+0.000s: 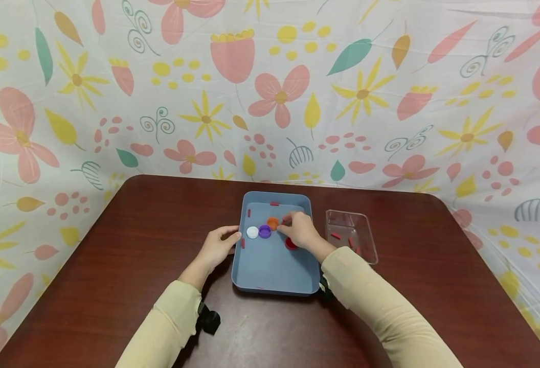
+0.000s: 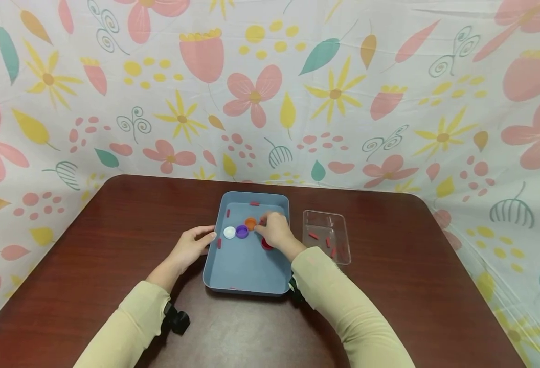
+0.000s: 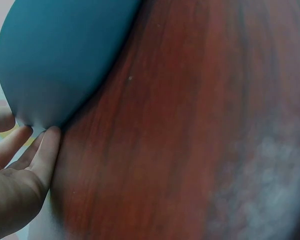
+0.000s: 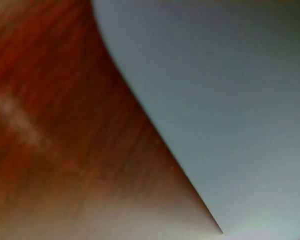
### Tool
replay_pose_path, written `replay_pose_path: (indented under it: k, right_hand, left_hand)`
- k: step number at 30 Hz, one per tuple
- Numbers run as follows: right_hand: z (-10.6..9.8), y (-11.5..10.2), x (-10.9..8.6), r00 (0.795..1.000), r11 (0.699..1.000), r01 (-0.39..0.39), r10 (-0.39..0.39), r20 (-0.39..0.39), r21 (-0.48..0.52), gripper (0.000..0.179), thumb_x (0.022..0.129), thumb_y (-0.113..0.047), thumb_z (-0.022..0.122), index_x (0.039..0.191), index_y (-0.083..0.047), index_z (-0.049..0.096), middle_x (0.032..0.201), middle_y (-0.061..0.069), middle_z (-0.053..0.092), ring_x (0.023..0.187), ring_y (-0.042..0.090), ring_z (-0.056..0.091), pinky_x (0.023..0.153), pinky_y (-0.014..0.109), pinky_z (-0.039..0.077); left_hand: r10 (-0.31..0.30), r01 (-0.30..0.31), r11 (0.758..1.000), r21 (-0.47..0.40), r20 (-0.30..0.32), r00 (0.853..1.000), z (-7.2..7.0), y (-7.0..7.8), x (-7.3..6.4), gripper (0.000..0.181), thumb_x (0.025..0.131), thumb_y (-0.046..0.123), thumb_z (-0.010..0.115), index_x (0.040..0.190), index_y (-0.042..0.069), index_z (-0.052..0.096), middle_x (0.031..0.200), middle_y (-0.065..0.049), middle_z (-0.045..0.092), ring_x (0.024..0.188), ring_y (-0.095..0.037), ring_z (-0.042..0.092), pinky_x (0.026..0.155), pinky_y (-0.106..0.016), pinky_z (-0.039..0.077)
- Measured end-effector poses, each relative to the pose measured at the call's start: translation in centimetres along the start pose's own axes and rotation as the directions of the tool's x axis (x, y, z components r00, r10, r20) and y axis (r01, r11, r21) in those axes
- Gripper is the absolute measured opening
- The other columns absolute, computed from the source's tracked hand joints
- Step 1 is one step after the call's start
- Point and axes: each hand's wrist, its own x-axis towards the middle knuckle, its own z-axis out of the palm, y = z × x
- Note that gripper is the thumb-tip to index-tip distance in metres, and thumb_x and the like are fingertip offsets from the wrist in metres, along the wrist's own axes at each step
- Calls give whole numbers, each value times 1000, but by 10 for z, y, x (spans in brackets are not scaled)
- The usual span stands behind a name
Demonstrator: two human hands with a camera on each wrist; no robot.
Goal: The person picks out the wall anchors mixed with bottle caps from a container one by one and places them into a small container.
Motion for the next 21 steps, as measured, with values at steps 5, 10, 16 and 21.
replay_pose_path:
  k: [5, 10, 16, 21]
  right_hand:
    - [-3, 0, -2, 999, 996, 23, -19, -41, 91, 33, 86, -22, 70, 112, -1, 65, 103, 12, 68, 93, 22, 64, 78, 33, 58]
    - [-8, -2, -5, 996, 983, 51, -37, -79, 179, 33, 86, -21, 70, 111, 0, 66, 102, 12, 69, 92, 23, 65, 74, 31, 58]
    - [-13, -3, -9, 996, 966, 58, -40, -74, 253, 37, 86, -23, 70, 116, -1, 65, 106, 12, 68, 95, 23, 64, 76, 30, 57]
    - [-18, -5, -15, 995, 951, 60, -34, -92, 303, 40, 85, -23, 71, 118, -1, 64, 109, 13, 68, 97, 24, 64, 78, 31, 58]
  left_hand:
    - [-5, 5, 1000, 2, 5, 1000, 0, -1, 0, 41, 96, 21, 57, 133, 4, 53, 138, -20, 48, 95, -30, 68, 86, -39, 57]
    - [1, -1, 1000, -6, 0, 1000, 0, -2, 1, 40, 95, 20, 57, 132, 3, 54, 138, -20, 49, 95, -30, 68, 85, -38, 57]
    - [7, -7, 1000, 2, -6, 1000, 0, -2, 0, 40, 96, 20, 56, 132, 3, 54, 137, -20, 49, 95, -29, 68, 84, -38, 58]
    - [4, -4, 1000, -2, 3, 1000, 1, 0, -2, 40, 96, 19, 56, 133, 3, 53, 137, -19, 50, 102, -29, 65, 86, -37, 57]
